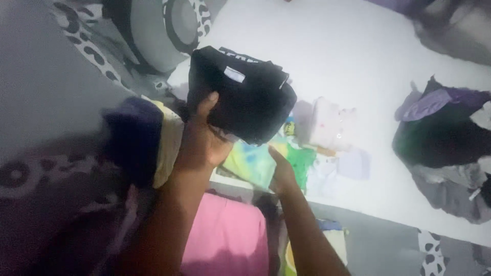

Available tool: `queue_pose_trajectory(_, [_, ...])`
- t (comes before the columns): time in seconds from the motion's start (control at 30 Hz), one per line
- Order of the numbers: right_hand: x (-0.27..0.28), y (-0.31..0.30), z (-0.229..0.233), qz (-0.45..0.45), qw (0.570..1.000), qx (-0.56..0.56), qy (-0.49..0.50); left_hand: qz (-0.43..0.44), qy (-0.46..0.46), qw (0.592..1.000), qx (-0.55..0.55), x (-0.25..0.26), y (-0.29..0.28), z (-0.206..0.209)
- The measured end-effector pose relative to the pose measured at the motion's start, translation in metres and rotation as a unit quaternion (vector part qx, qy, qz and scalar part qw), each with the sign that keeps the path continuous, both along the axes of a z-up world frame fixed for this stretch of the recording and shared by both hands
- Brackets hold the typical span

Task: Folding various items of clothing on a bed.

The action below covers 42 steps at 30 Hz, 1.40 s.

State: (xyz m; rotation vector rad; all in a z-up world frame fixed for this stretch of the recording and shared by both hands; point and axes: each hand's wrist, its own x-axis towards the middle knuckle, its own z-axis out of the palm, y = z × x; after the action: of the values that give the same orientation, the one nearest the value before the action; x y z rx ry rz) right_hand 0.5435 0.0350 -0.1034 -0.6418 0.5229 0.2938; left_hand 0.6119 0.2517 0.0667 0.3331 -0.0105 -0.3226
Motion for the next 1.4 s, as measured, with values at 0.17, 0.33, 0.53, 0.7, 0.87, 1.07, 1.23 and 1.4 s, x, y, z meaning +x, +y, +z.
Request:
queue_pose_trajectory(0.17, [0.018, -0.012, -0.081, 0.233, 0.799, -0.546, -0.095, 0.051, 0.213, 0.974, 0.065, -0.007, -0.002, -0.049])
queue_pose_trajectory(0.33, [0.014, -0.015, -0.076, 0.172, 0.659, -0.696, -0.229, -0.010, 0.229, 0.973, 0.011, -0.026, -0.016, -0.098])
queue_pose_trajectory(0.53, [0.013, -0.040, -0.054, 0.093, 0.816, -0.566, -0.077, -0.021, 0.217, 0.976, -0.013, -0.038, -0.033, -0.117])
queue_pose_trajectory(0.7, [0.006, -0.034, 0.017, 0.063, 0.781, -0.611, -0.116, -0.025, 0.158, 0.985, -0.060, -0.041, -0.047, -0.243])
queue_pose_trajectory(0.87, [0.014, -0.007, 0.015, 0.021, 0.686, -0.702, -0.190, -0.003, -0.115, 0.844, 0.524, -0.059, -0.042, -0.305])
queue_pose_trajectory(1.07, [0.018, 0.062, 0.072, 0.057, 0.521, -0.819, -0.233, -0.050, 0.252, 0.966, 0.043, -0.037, -0.065, -0.351])
queue_pose_trajectory(1.23, [0.028, 0.071, 0.054, 0.126, 0.425, -0.865, -0.234, -0.044, 0.322, 0.939, 0.112, -0.036, -0.050, -0.250])
queue_pose_trajectory(1.4, [0.025, 0.071, 0.026, 0.091, 0.377, -0.877, -0.283, -0.050, 0.338, 0.925, 0.166, -0.031, -0.045, -0.269])
